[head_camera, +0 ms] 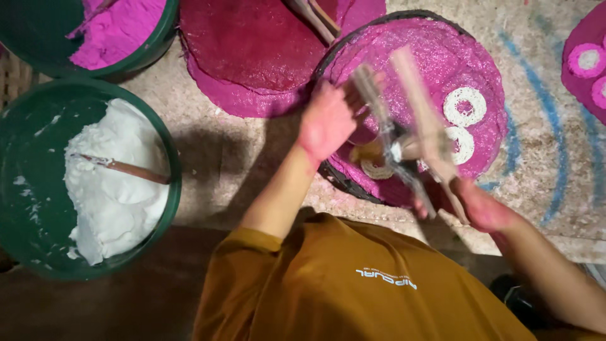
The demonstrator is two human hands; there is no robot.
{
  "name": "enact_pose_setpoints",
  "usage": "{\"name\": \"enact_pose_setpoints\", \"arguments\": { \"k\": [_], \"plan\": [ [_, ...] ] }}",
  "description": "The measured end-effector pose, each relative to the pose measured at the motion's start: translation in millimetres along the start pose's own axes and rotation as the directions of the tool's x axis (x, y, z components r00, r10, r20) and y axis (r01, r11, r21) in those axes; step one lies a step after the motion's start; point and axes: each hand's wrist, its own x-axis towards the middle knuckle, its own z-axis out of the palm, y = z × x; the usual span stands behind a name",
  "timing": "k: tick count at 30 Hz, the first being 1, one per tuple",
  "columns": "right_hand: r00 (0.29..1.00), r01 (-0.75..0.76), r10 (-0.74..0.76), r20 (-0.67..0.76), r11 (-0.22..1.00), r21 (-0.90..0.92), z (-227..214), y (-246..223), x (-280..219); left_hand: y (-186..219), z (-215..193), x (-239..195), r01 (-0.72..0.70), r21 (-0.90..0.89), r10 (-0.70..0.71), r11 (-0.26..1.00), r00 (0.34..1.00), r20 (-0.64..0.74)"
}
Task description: The person uses a wooden mold to press white and pink powders into circular shapes on a pink mat. They repeatedly scoop powder, press it into the mold, and release the formed items onto the mat, then transfer the finished pieces to a drying rack.
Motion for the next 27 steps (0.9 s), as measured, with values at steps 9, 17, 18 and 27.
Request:
{"name": "enact_pose_setpoints", "arguments": {
  "k": [9, 17, 18, 27],
  "plan": [
    [0.873, -0.475, 0.488, 0.009, 0.854, -0.214, -46.0, -86.0, 38.9, -13.6, -4.0, 56.9, -0.274, -0.317, 0.273, 0.908, 0.961, -0.049],
    [0.877, -0.468, 0.423, -0.228, 0.645, -0.604, -31.4, -113.5, 86.3, 12.0, -47.0, 66.4, -0.346, -0.412, 0.409, 0.843, 0.910, 0.072],
    [0.882, -0.462, 0.411, -0.228, 0.666, -0.585, -25.4, -115.3, 89.4, 14.0, -50.6, 64.0, -0.347, -0.404, 0.414, 0.846, 0.906, 0.089],
    [0.838, -0.538, 0.450, -0.308, 0.592, -0.600, -20.8, -131.5, 83.1, -18.4, -70.3, 69.3, -0.383, -0.425, 0.416, 0.820, 0.909, -0.017]
  ]
}}
